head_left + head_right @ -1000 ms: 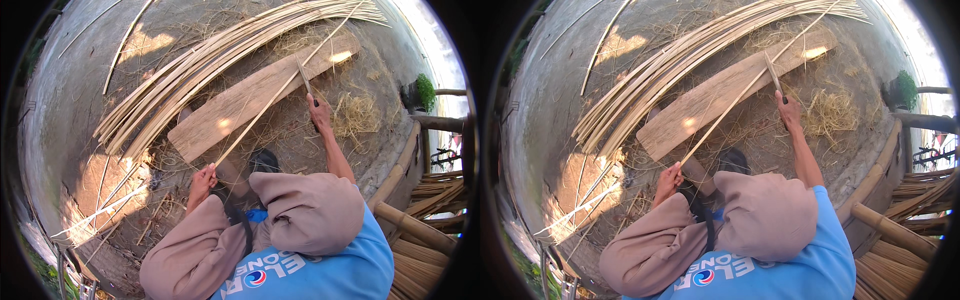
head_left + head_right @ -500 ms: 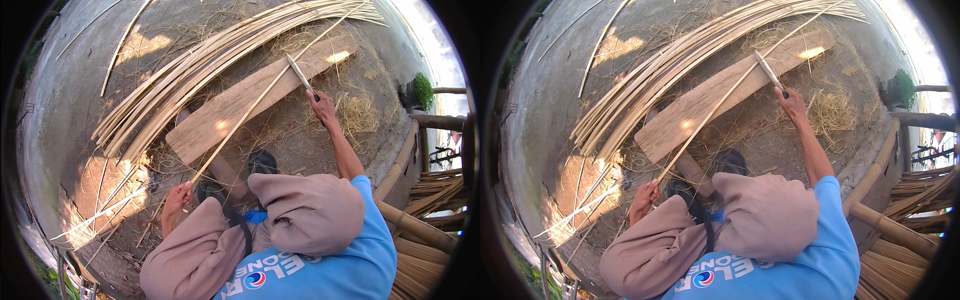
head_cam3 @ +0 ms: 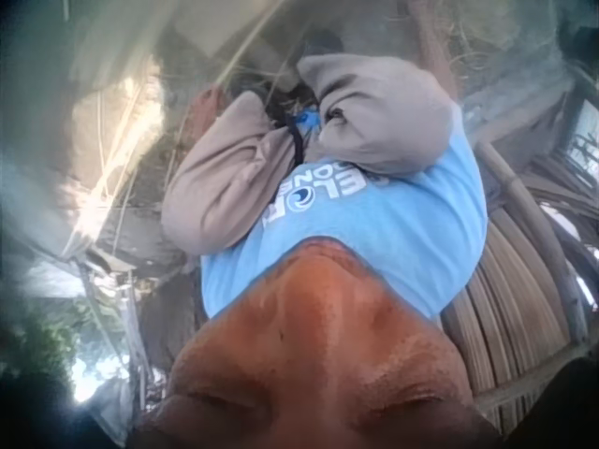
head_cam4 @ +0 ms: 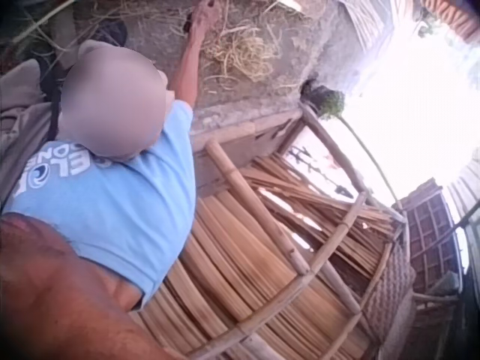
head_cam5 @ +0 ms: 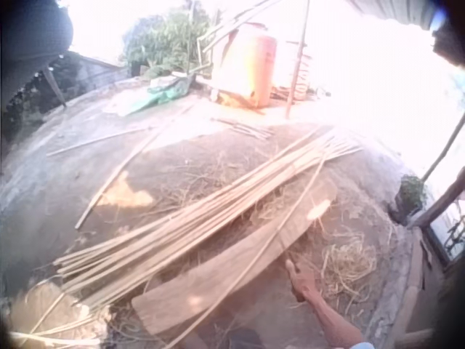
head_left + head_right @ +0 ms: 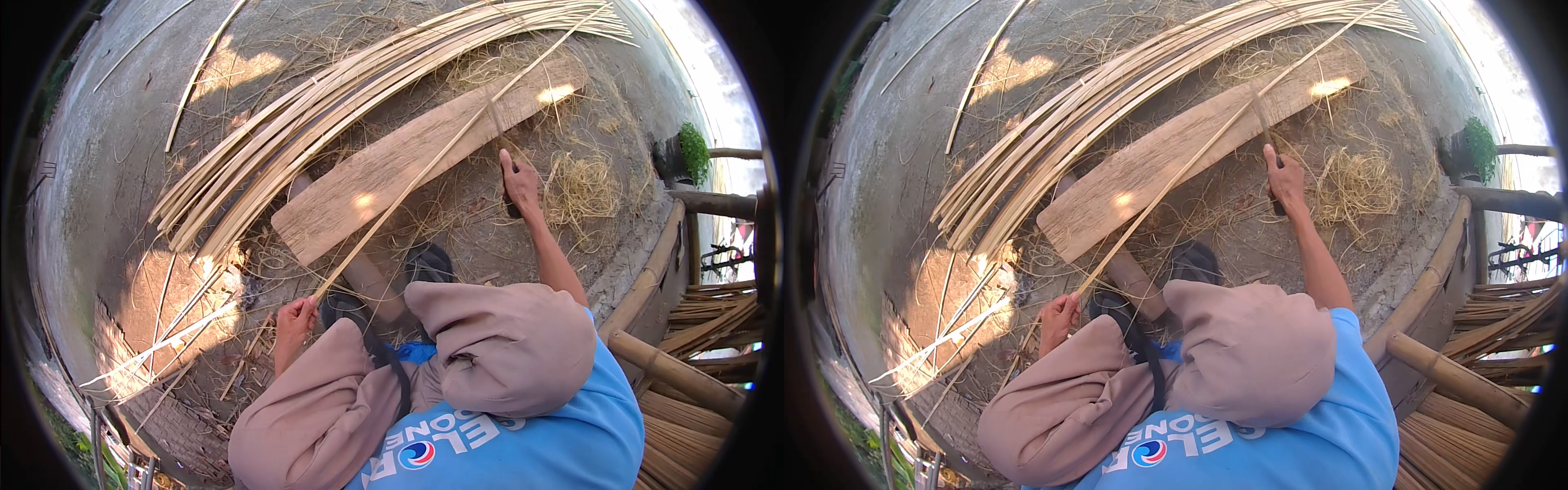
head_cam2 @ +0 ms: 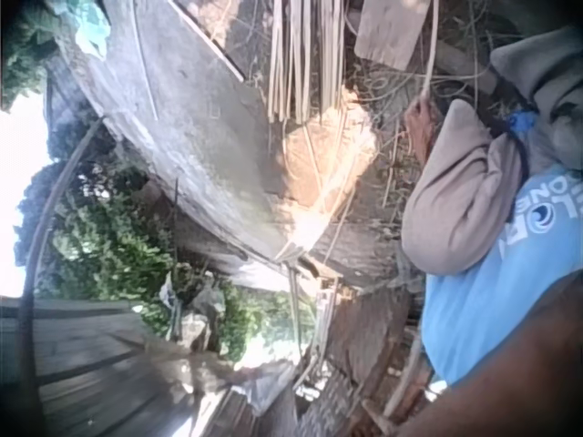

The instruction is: The person splits long bamboo strips into thinner slivers using a knife on a wooden board. They repeatedly position each strip, split it lengthwise, and set the resulting slivers aside.

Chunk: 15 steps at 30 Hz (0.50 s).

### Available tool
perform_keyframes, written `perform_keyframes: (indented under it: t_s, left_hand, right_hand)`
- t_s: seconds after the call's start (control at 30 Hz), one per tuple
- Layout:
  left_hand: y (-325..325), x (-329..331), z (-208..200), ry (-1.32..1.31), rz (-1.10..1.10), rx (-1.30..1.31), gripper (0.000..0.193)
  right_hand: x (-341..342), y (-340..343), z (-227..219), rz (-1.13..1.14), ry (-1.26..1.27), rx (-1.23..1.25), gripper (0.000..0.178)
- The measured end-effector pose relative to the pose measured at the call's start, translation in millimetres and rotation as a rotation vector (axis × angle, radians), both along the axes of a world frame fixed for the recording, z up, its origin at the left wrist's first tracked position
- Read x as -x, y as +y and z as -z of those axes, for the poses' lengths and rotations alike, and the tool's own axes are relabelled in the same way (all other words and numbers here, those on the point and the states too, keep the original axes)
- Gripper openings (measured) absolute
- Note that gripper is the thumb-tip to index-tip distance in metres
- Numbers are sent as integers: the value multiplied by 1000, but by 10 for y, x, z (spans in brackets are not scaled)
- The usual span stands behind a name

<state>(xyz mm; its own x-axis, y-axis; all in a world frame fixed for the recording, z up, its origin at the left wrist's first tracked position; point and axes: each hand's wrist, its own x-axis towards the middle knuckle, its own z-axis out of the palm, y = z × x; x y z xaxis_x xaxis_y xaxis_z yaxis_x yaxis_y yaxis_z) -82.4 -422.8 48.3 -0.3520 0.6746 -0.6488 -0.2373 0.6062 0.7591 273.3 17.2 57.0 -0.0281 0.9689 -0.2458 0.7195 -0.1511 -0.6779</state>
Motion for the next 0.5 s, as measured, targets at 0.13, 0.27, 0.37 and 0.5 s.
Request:
perform_keyframes:
  t_s: [0.13,0.27,0.37,0.5]
  left_hand:
    - [457,-366,46,447,-7,-132,35]
    - [472,-439,-4,673,44,-146,29]
    - [568,-480,1,672,63,-149,30]
    - [486,-428,-30,657,56,-108,32]
  right_hand:
    - [578,-1367,-16,-647,-7,-67,60]
    - [476,-1475,-41,-657,-58,-185,59]
    - [321,-799,-44,-327,-91,-43,59]
    - [480,-1066,-42,-664,-104,-174,61]
